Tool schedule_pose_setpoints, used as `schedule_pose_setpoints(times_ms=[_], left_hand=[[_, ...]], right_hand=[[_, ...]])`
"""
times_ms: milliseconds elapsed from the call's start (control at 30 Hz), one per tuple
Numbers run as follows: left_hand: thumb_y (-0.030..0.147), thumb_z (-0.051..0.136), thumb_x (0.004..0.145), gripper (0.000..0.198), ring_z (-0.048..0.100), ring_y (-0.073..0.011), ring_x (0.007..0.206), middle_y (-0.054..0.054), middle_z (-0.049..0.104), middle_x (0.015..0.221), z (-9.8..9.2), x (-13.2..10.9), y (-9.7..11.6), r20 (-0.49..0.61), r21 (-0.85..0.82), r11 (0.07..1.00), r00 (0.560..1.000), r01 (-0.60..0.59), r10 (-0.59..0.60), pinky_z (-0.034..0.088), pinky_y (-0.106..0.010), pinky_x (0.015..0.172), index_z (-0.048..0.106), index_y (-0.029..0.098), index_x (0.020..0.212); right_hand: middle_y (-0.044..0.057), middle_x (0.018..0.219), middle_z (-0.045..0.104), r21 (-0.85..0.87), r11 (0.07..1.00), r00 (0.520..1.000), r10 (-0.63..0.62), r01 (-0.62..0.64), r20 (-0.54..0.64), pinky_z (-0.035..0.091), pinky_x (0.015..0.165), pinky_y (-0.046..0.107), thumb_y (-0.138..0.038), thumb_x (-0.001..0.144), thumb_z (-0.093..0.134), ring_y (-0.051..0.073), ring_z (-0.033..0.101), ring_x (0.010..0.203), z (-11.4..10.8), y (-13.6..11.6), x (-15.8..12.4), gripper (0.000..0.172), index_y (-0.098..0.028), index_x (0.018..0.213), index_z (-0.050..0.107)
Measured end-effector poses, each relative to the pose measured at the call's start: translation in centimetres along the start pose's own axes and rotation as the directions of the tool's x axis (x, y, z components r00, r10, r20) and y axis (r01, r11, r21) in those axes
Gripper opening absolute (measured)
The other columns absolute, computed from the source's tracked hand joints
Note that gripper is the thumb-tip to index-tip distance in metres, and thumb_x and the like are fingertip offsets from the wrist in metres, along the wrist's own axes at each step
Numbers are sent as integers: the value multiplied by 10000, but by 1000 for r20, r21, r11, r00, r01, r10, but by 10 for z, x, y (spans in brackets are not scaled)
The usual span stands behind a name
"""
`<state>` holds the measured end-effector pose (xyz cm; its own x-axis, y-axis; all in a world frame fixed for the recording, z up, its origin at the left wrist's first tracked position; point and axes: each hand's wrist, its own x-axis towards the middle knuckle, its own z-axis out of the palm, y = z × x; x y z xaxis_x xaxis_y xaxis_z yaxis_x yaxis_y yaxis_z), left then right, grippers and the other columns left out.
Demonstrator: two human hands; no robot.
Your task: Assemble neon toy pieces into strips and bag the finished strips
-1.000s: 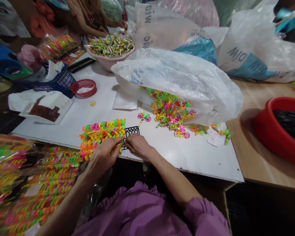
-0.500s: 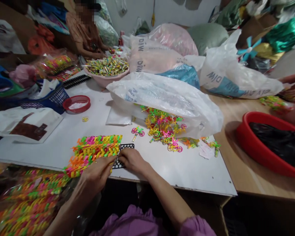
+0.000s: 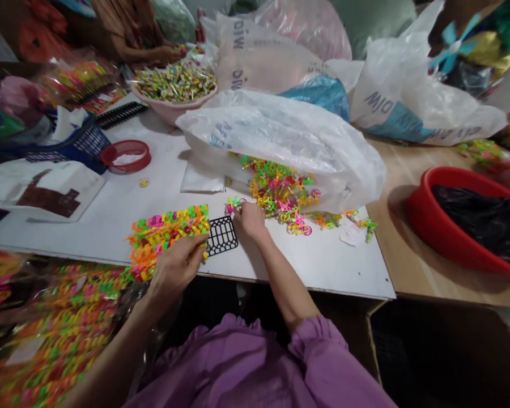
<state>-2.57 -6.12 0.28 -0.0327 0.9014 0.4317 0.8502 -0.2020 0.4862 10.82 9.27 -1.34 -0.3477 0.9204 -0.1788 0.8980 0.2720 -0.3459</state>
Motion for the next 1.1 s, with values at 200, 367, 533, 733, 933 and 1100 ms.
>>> schedule_pose_setpoints(times_ms=[200, 367, 533, 733, 933, 1100], left_hand=[[162, 451, 858, 227, 602, -155, 913, -40, 668, 963, 0, 4, -3, 35, -20, 1000, 999, 25, -24, 470, -283, 832, 587, 175, 1039], [245, 516, 850, 283, 581, -174, 950, -57, 647, 1010, -3, 3, -2, 95, 14, 1000, 995, -12, 11, 458, -304, 855, 546, 176, 1123], [384, 571, 820, 384, 564, -200, 958, -62, 631, 999, 0, 2, 2, 107, 71, 997, 994, -32, 24, 452, -326, 851, 534, 180, 1143], [338, 493, 872, 263, 574, -188, 897, -48, 630, 955, 11, 1, 3, -25, 100, 993, 997, -68, 71, 445, -330, 833, 571, 204, 1084], [368, 442, 885, 284, 587, -199, 893, -59, 642, 964, 15, -3, -4, -52, 175, 980, 993, -91, 102, 455, -333, 809, 585, 209, 1072], [294, 396, 898, 255, 600, -190, 869, -45, 658, 945, 20, -8, -11, -59, 264, 944, 974, -197, 220, 453, -320, 779, 598, 214, 1031]], right_hand=[[-9, 721, 557, 734, 651, 972, -226, 196, -59, 392, 560, 199, -290, 738, 503, 110, 503, 630, 42, 5, -67, 173, -163, 854, 501], [22, 805, 562, 751, 620, 968, -227, 228, -107, 426, 651, 243, -255, 770, 470, 140, 516, 715, 69, -5, -77, 134, -183, 883, 463], [39, 811, 520, 489, 744, 887, -424, 456, -184, 408, 650, 265, -184, 761, 420, 158, 484, 712, 63, -4, -78, 115, -185, 868, 460], [64, 863, 519, 327, 805, 869, -460, 495, -184, 410, 659, 278, -161, 777, 379, 178, 488, 759, 61, -8, -78, 169, -182, 937, 432], [37, 824, 520, 326, 788, 851, -459, 522, -254, 390, 626, 263, -181, 766, 402, 172, 495, 722, 78, -11, -66, 129, -213, 890, 409], [42, 840, 530, 262, 815, 853, -465, 517, -239, 385, 628, 272, -168, 714, 440, 186, 496, 749, 87, -7, -70, 171, -223, 873, 409]])
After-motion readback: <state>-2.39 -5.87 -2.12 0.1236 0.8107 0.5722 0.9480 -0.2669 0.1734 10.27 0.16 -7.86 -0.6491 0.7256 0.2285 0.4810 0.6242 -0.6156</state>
